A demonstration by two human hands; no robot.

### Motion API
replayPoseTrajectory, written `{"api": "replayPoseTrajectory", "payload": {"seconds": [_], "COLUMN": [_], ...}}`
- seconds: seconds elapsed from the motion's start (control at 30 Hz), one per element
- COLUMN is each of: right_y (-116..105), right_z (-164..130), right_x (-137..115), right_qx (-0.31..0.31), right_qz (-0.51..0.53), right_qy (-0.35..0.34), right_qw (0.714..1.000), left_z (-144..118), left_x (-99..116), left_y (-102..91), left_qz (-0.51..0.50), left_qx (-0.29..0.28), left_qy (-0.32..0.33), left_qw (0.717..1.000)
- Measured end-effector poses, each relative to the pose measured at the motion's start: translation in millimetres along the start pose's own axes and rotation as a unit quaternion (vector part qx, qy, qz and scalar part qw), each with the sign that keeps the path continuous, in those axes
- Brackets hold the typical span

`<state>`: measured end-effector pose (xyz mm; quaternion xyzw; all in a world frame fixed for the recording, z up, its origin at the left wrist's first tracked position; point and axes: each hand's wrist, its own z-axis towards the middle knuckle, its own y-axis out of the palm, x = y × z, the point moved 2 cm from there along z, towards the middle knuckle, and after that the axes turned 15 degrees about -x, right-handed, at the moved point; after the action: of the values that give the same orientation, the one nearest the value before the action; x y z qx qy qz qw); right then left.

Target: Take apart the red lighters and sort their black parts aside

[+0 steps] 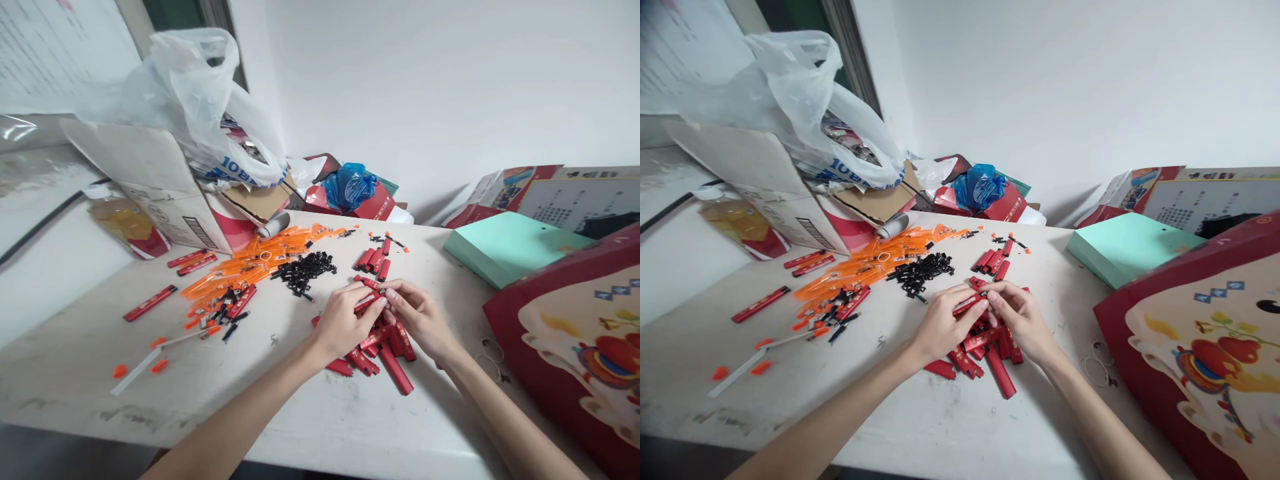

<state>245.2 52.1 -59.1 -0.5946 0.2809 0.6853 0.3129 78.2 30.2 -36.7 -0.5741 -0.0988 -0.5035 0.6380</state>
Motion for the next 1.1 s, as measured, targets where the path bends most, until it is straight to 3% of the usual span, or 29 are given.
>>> {"api": "replayPoseTrajectory", "payload": {"seconds": [0.17,0.3,0.53,0.77,0.83,0.9,0.93,0.97,1.1], "right_y": [-4.0,-3.0,-20.4,-44.0,-39.4,-27.6,-19.3,-10.3,17.2], "right_z": [0.7,0.6,2.0,4.5,17.1,40.1,54.8,70.7,136.9], "right_x": [4.5,1.8,3.0,-1.1,-11.3,-22.1,-26.0,-28.5,-26.1], "right_qx": [0.007,0.024,0.095,0.196,0.161,0.067,-0.001,-0.066,-0.151], "right_qz": [0.032,0.026,0.006,-0.066,-0.145,-0.278,-0.367,-0.468,-0.553], "right_qy": [0.013,0.008,0.012,-0.067,-0.073,-0.058,-0.044,-0.032,-0.006], "right_qw": [0.999,0.999,0.995,0.976,0.973,0.956,0.929,0.881,0.820], "left_z": [-0.2,0.0,-0.2,-1.7,-2.9,-3.5,-3.5,-3.4,-3.4], "left_x": [2.7,1.4,-9.1,-25.1,-28.4,-30.1,-30.5,-30.7,-30.0], "left_y": [-2.0,1.4,5.4,16.3,21.9,26.3,27.9,28.9,29.0], "left_qz": [-0.102,-0.109,-0.036,0.145,0.182,0.211,0.224,0.236,0.267], "left_qx": [-0.033,-0.033,0.036,-0.027,-0.029,-0.023,-0.021,-0.022,-0.037], "left_qy": [-0.022,-0.018,-0.011,-0.020,-0.017,-0.009,-0.007,-0.007,-0.023], "left_qw": [0.994,0.993,0.999,0.989,0.983,0.977,0.974,0.972,0.963]}}
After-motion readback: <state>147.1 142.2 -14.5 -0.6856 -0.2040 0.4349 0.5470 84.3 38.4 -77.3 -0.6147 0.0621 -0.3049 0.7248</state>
